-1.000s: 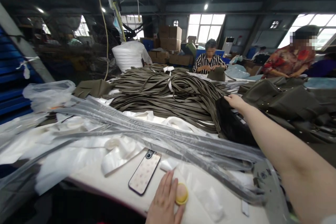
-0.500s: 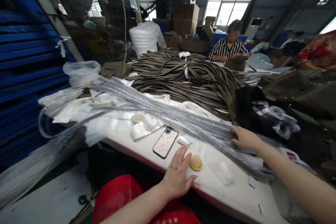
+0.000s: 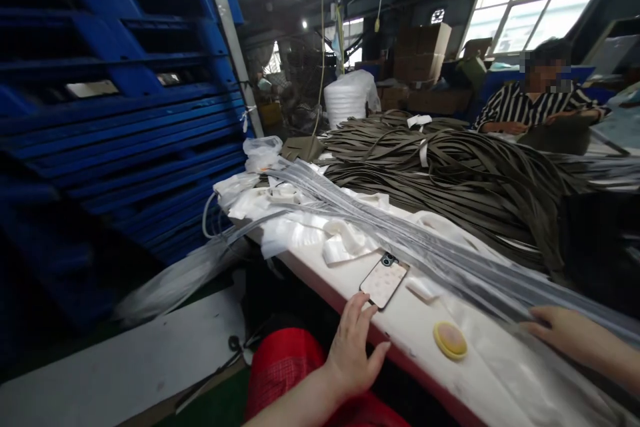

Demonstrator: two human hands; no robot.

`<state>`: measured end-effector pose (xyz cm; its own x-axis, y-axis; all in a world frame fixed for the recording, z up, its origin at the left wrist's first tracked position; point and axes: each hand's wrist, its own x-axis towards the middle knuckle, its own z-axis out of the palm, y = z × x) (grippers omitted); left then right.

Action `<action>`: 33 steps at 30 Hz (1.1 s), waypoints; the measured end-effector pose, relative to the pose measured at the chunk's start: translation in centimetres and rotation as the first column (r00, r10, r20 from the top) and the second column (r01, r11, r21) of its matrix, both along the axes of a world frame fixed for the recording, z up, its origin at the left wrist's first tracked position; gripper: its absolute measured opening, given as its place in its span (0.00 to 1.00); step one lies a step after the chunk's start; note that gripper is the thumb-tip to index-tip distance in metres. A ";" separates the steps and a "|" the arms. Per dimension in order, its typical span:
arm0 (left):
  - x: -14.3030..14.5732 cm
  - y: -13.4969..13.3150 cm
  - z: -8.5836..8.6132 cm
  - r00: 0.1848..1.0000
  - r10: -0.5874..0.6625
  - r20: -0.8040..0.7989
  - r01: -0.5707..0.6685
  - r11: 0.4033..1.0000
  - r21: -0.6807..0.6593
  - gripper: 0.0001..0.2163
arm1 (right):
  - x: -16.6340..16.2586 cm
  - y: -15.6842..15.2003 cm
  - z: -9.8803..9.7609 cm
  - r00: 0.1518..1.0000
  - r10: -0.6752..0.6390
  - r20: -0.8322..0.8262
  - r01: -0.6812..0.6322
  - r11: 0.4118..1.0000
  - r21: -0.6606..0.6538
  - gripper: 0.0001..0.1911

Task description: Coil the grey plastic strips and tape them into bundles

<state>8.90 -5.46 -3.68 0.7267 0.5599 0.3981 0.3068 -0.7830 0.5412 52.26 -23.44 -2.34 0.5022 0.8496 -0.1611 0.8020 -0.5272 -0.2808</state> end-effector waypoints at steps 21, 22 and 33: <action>2.0 -0.9 2.2 0.996 -0.074 0.057 0.079 0.994 -0.078 0.13 | 1.7 3.4 1.4 0.946 -0.009 0.323 -0.019 0.996 0.083 0.23; 2.0 -1.1 2.4 0.995 -0.080 0.051 0.084 0.993 -0.079 0.13 | 1.9 4.2 1.3 0.943 -0.022 0.333 -0.009 0.996 0.093 0.22; 0.6 -0.5 2.7 0.999 -0.030 0.038 0.035 0.986 -0.160 0.11 | 3.2 5.2 1.2 0.950 0.018 0.310 -0.074 0.983 0.168 0.14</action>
<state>9.48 -6.00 -1.02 0.7326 0.5951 0.3306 0.2609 -0.6940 0.6711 55.50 -18.19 -1.11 0.4634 0.8738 0.1475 0.8859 -0.4525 -0.1022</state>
